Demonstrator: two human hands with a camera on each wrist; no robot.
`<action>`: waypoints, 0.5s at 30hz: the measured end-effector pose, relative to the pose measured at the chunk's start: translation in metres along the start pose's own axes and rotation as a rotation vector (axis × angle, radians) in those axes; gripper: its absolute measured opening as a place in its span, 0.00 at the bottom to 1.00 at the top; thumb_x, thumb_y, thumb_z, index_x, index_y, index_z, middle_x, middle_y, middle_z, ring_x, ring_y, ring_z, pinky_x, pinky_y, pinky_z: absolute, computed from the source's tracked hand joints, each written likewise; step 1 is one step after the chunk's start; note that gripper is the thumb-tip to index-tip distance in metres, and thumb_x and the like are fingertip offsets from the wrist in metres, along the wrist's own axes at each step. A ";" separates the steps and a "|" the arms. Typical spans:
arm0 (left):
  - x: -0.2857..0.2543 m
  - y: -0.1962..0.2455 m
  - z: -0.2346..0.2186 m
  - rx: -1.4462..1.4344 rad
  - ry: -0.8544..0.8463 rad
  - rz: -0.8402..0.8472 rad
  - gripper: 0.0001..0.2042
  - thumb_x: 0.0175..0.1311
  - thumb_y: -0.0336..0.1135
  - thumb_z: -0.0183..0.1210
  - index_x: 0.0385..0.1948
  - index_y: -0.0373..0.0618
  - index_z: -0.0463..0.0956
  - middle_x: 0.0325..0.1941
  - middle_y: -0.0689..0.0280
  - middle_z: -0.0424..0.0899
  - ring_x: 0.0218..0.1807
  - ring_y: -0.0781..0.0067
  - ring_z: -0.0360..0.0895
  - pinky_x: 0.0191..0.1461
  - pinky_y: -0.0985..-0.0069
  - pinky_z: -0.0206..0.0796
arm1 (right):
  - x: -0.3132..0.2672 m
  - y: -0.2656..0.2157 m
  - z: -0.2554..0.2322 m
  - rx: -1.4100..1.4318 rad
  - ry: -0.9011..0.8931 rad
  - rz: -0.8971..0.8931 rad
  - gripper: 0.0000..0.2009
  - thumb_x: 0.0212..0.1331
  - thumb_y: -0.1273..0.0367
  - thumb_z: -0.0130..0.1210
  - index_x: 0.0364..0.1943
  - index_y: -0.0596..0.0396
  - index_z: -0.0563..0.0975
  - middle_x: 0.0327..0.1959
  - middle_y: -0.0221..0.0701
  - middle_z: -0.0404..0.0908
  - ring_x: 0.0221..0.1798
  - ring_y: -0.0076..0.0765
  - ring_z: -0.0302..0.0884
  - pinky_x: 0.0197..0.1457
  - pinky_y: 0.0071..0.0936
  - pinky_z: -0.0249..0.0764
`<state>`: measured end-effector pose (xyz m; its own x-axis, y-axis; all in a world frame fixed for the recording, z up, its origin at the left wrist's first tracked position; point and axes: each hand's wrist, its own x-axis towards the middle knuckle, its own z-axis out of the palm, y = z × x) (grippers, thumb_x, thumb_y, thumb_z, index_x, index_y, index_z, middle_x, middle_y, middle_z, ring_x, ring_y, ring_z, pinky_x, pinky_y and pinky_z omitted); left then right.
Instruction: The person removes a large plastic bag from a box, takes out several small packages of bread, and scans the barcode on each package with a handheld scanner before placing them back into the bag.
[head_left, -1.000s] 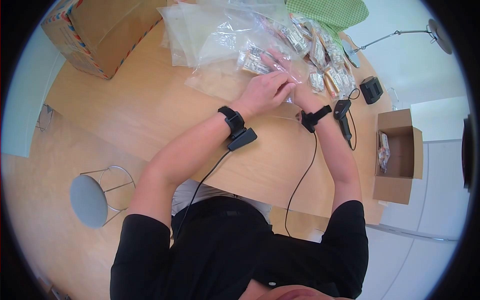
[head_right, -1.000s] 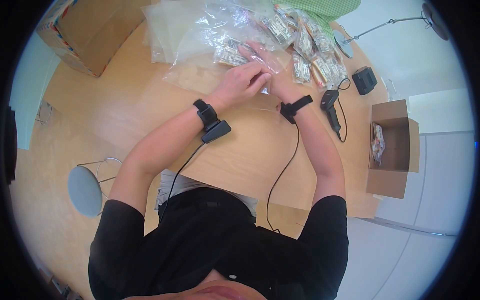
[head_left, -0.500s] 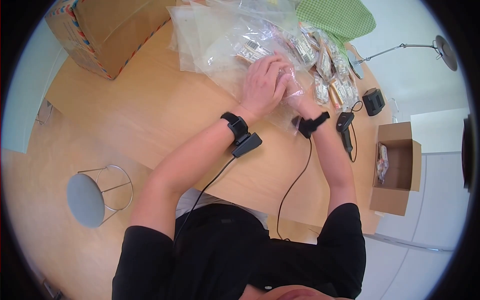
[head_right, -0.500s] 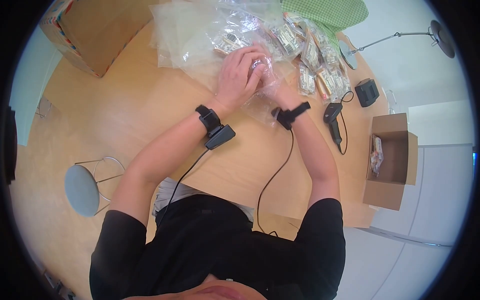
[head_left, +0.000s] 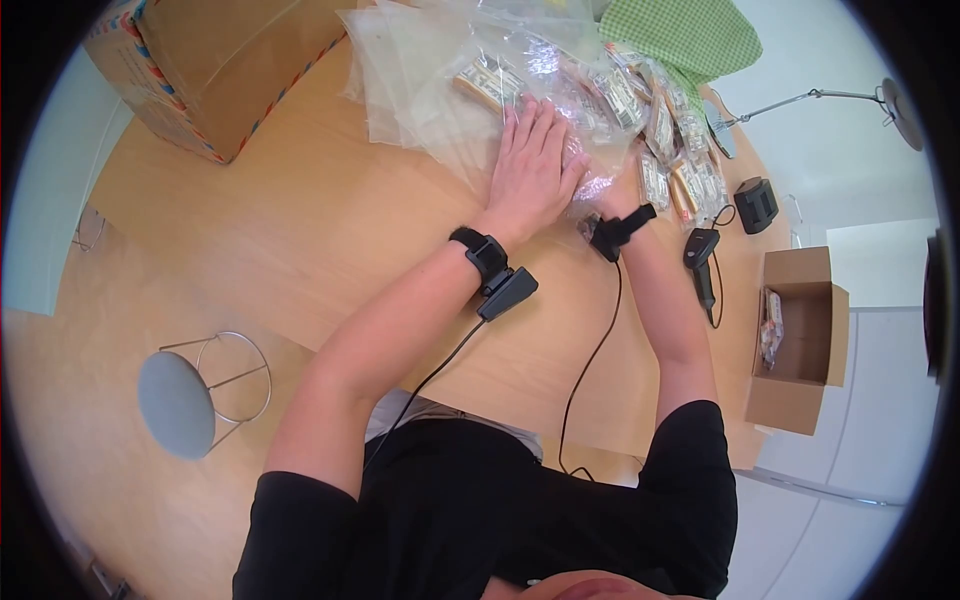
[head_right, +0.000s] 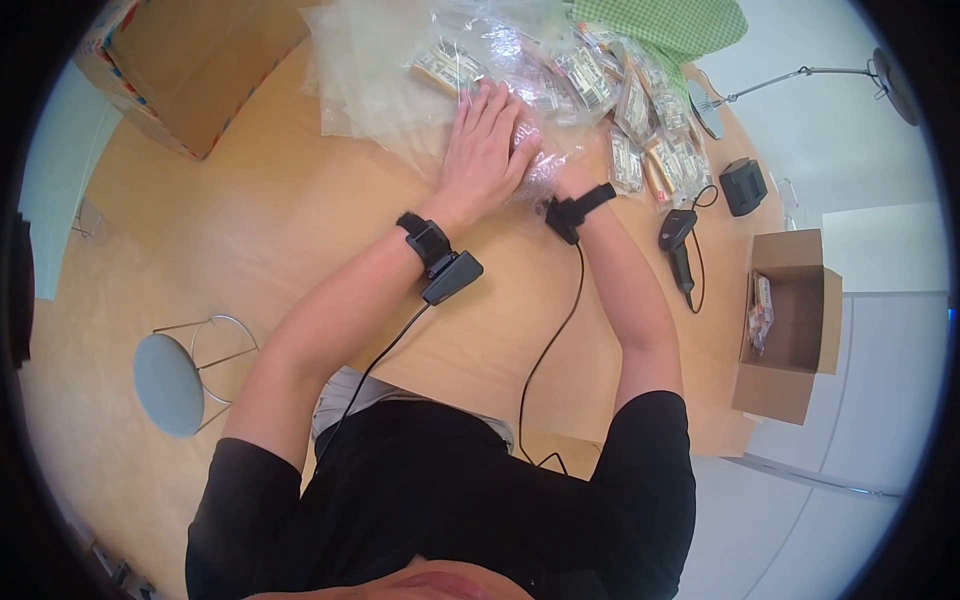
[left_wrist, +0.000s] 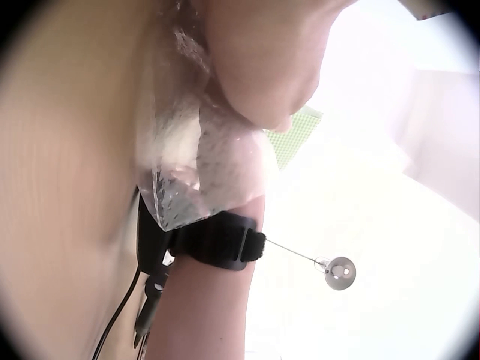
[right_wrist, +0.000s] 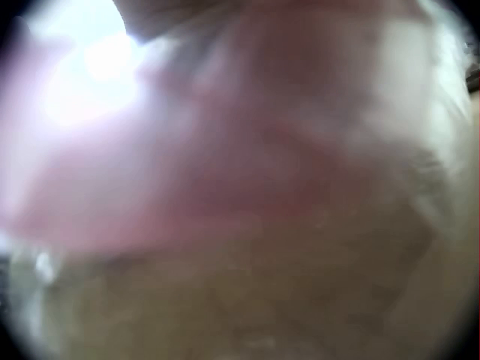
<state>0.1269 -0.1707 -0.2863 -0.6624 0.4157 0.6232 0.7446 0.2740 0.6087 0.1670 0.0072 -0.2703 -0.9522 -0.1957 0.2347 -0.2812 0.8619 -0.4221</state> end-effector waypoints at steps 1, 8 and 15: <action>0.000 0.000 0.000 -0.015 -0.002 -0.015 0.33 0.77 0.52 0.54 0.71 0.30 0.68 0.80 0.43 0.65 0.84 0.40 0.54 0.88 0.44 0.36 | 0.003 0.001 0.001 0.026 0.001 -0.004 0.31 0.72 0.68 0.58 0.78 0.53 0.65 0.82 0.40 0.62 0.81 0.50 0.63 0.82 0.40 0.63; -0.003 0.000 0.002 0.030 -0.062 -0.061 0.32 0.79 0.55 0.52 0.71 0.36 0.70 0.81 0.45 0.66 0.83 0.40 0.56 0.86 0.43 0.42 | -0.027 -0.004 -0.015 0.141 -0.008 0.073 0.26 0.73 0.68 0.57 0.75 0.53 0.71 0.80 0.38 0.68 0.79 0.50 0.67 0.80 0.39 0.67; -0.011 -0.002 0.003 0.287 -0.133 0.174 0.27 0.73 0.45 0.61 0.68 0.39 0.73 0.77 0.46 0.70 0.81 0.43 0.61 0.85 0.43 0.44 | -0.116 0.020 -0.072 -0.166 0.302 0.420 0.24 0.71 0.59 0.63 0.66 0.58 0.78 0.75 0.44 0.74 0.76 0.50 0.71 0.77 0.40 0.69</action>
<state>0.1323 -0.1735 -0.2955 -0.5213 0.5816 0.6245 0.8505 0.4137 0.3248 0.2804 0.0803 -0.2427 -0.8947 0.3038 0.3275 0.1622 0.9040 -0.3956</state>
